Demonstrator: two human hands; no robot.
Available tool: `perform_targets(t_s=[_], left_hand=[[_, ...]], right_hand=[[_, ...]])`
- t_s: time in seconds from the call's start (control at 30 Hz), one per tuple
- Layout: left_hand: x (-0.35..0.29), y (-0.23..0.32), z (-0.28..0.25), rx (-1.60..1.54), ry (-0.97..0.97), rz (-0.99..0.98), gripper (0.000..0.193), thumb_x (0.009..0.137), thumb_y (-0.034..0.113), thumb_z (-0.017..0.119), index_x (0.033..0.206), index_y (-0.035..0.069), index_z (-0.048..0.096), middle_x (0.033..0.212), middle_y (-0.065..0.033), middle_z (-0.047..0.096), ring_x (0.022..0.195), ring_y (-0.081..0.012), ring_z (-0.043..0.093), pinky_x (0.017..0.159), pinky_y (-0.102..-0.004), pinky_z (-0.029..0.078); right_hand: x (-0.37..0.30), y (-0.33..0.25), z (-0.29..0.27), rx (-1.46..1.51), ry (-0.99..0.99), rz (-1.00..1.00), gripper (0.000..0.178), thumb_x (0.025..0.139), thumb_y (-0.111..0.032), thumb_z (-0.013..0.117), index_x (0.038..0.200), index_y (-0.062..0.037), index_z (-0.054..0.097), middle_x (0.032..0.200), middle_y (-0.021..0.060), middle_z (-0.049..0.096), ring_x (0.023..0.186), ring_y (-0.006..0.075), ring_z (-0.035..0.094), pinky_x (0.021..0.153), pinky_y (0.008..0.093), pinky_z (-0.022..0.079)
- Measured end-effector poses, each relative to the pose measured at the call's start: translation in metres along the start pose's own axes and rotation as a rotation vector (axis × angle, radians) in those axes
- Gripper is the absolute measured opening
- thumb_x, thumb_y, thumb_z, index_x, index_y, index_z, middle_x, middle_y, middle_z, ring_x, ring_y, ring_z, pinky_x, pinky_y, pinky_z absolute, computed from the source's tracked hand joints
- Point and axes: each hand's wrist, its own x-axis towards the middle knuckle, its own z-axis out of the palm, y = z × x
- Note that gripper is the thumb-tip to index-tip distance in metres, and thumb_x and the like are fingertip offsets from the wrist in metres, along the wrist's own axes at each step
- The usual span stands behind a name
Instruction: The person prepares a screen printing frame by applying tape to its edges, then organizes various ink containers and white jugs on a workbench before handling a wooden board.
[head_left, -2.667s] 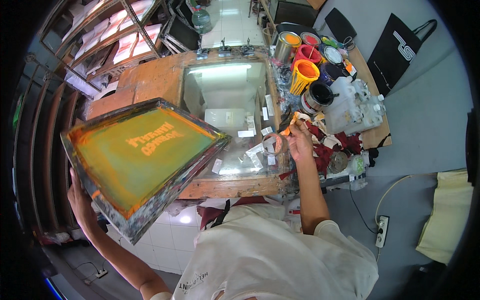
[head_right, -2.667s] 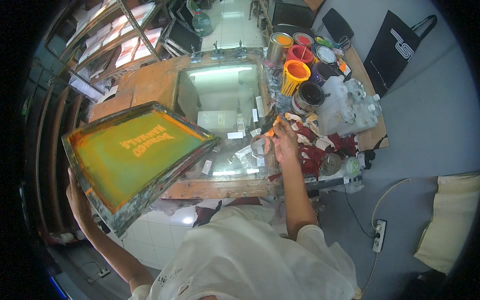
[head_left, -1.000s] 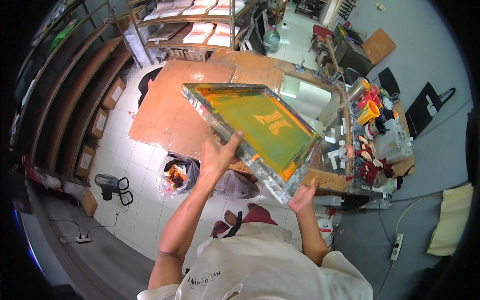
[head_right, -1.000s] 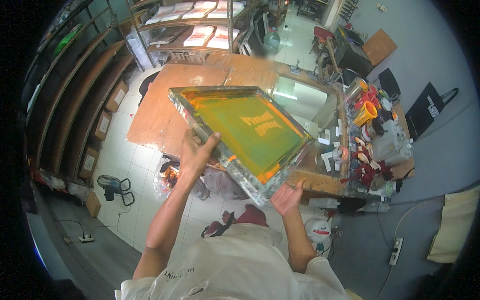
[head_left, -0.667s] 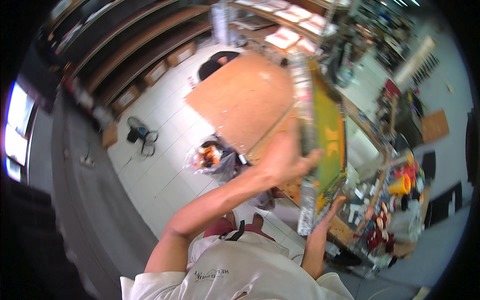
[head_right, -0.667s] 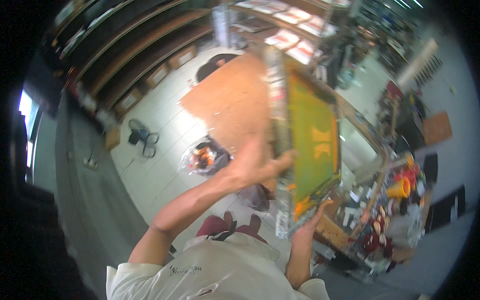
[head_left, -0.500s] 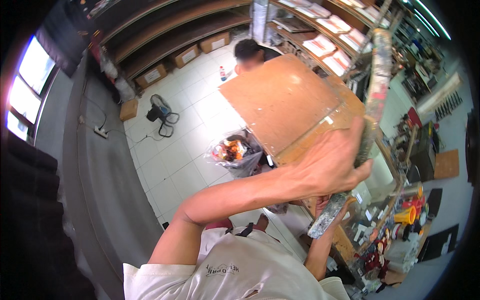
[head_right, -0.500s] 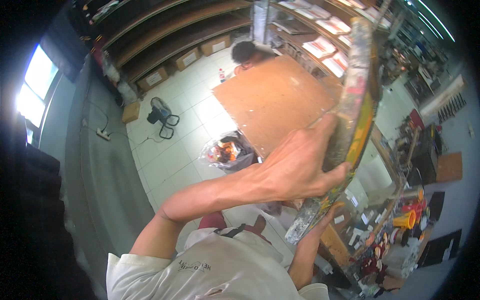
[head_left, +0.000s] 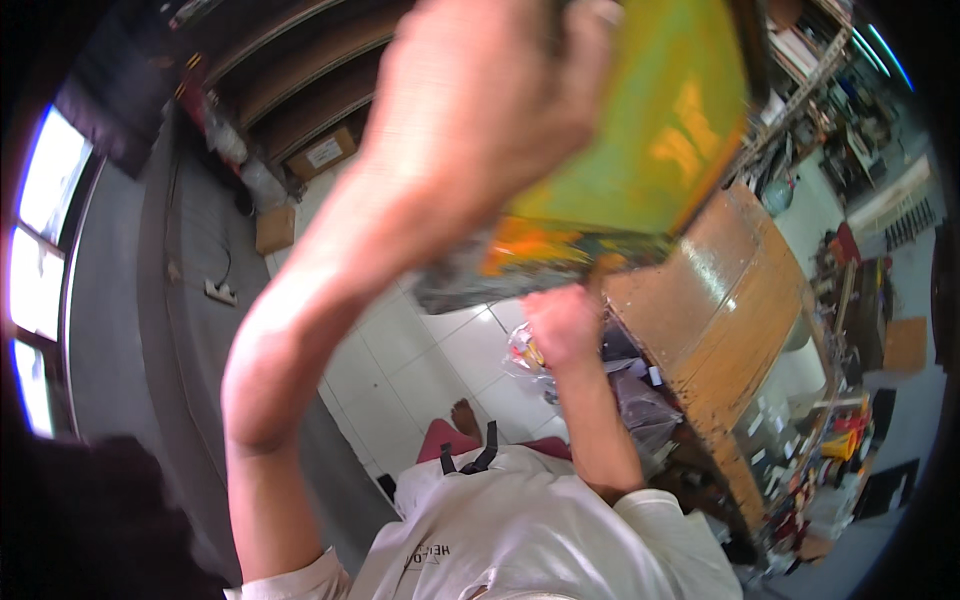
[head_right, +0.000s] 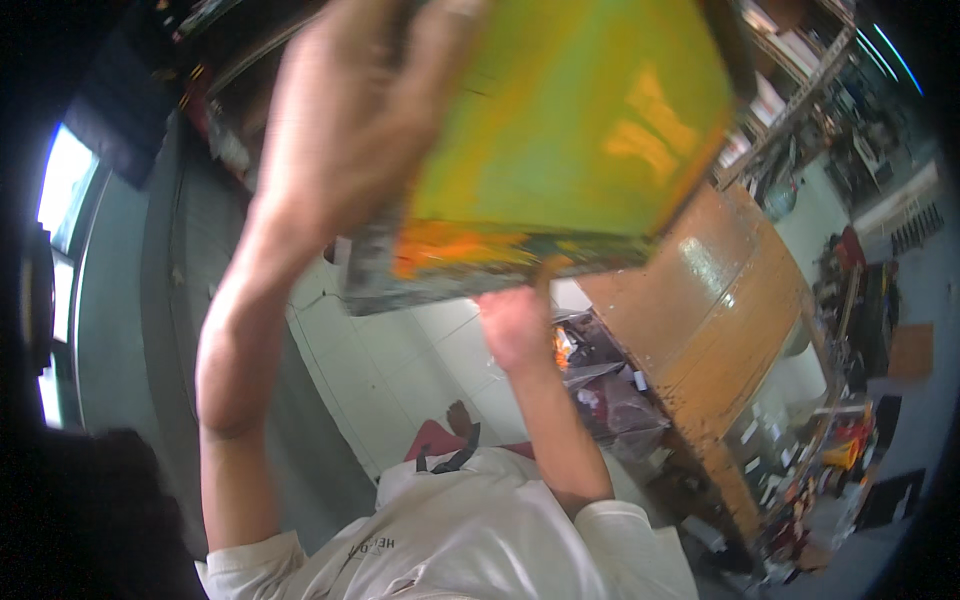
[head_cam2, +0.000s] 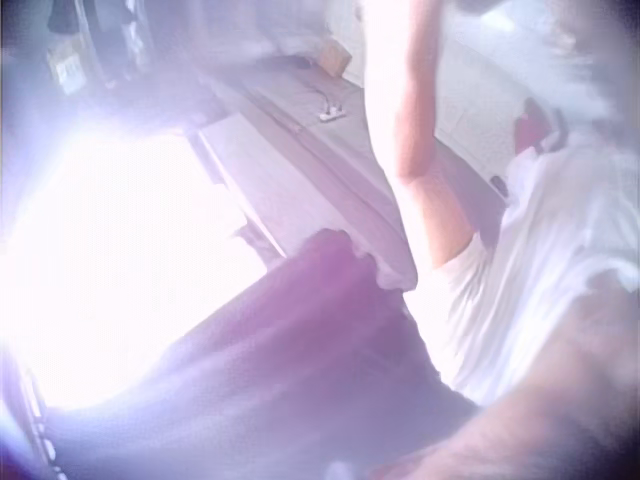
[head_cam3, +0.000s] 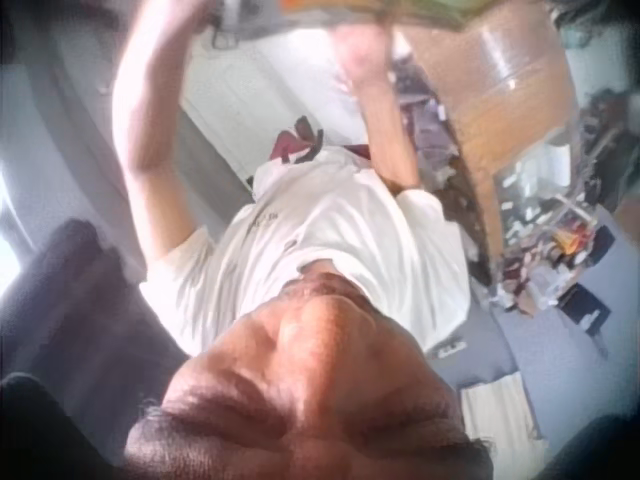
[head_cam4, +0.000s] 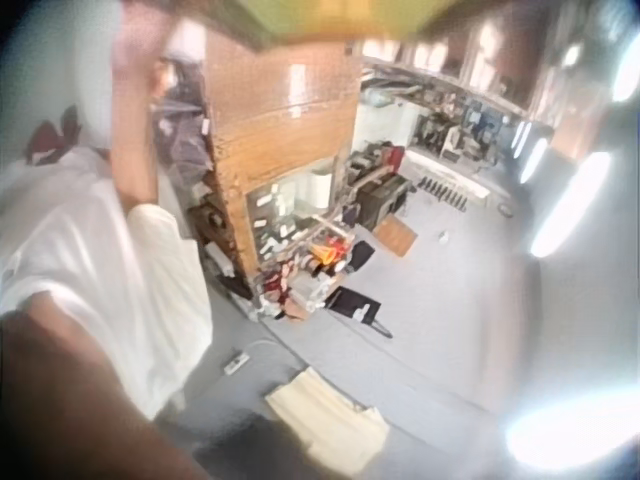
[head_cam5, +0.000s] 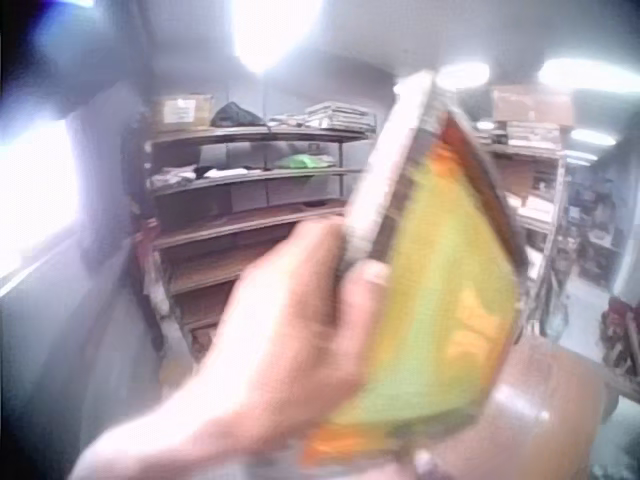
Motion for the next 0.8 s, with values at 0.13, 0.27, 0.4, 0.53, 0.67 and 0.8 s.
perform_targets(t_s=[0.13,0.27,0.4,0.53,0.67,0.8], left_hand=[[0.026,-0.076,-0.052,0.019,0.126,0.065,0.035,0.098,0.027,0.061,0.120,0.000,0.063,0.100,-0.0158,0.070,0.084,-0.0214,0.069,0.077,-0.0335,0.054],[0.049,-0.157,-0.091,0.258,0.057,-0.012,0.039,0.099,0.030,0.061,0.128,0.003,0.062,0.101,-0.0101,0.070,0.086,-0.0124,0.064,0.078,-0.0277,0.051],[0.063,-0.240,-0.088,0.516,-0.063,-0.039,0.040,0.099,0.025,0.059,0.126,-0.004,0.059,0.109,-0.0193,0.068,0.098,-0.0238,0.065,0.087,-0.0349,0.050],[0.059,-0.334,-0.072,0.674,-0.215,-0.059,0.037,0.100,0.021,0.055,0.126,-0.006,0.056,0.115,-0.0248,0.063,0.107,-0.0381,0.063,0.093,-0.0412,0.048],[0.068,-0.421,-0.054,0.740,-0.372,-0.052,0.034,0.098,0.015,0.054,0.124,-0.006,0.055,0.111,-0.0283,0.061,0.104,-0.0450,0.061,0.088,-0.0463,0.049],[0.090,-0.481,-0.021,0.669,-0.533,-0.126,0.034,0.097,0.014,0.056,0.123,-0.008,0.056,0.111,-0.0309,0.061,0.103,-0.0468,0.061,0.086,-0.0476,0.050]], right_hand=[[0.082,0.085,0.071,0.100,-0.404,0.178,0.084,0.094,-0.072,0.033,0.145,-0.0052,0.037,0.137,0.0148,0.054,0.117,0.0299,0.058,0.098,0.0473,0.046],[0.130,0.136,0.083,-0.064,-0.583,0.496,0.087,0.095,-0.067,0.042,0.153,-0.0045,0.025,0.134,0.0204,0.057,0.115,0.0283,0.062,0.095,0.0420,0.050],[0.168,0.142,0.022,-0.488,-0.534,0.567,0.068,0.100,-0.045,0.053,0.149,-0.0019,0.035,0.130,0.0191,0.061,0.110,0.0243,0.064,0.091,0.0367,0.053],[0.218,0.096,-0.058,-0.367,-0.320,0.491,0.061,0.093,-0.036,0.066,0.140,-0.0009,0.049,0.123,0.0182,0.065,0.106,0.0240,0.066,0.087,0.0347,0.055],[0.262,0.017,-0.111,-0.383,-0.031,0.365,0.057,0.093,-0.034,0.066,0.136,-0.0006,0.051,0.114,0.0172,0.067,0.098,0.0239,0.067,0.080,0.0357,0.056],[0.276,-0.054,-0.163,-0.386,0.117,0.171,0.054,0.096,-0.036,0.059,0.135,0.0008,0.051,0.110,0.0163,0.067,0.095,0.0227,0.067,0.074,0.0332,0.055]])
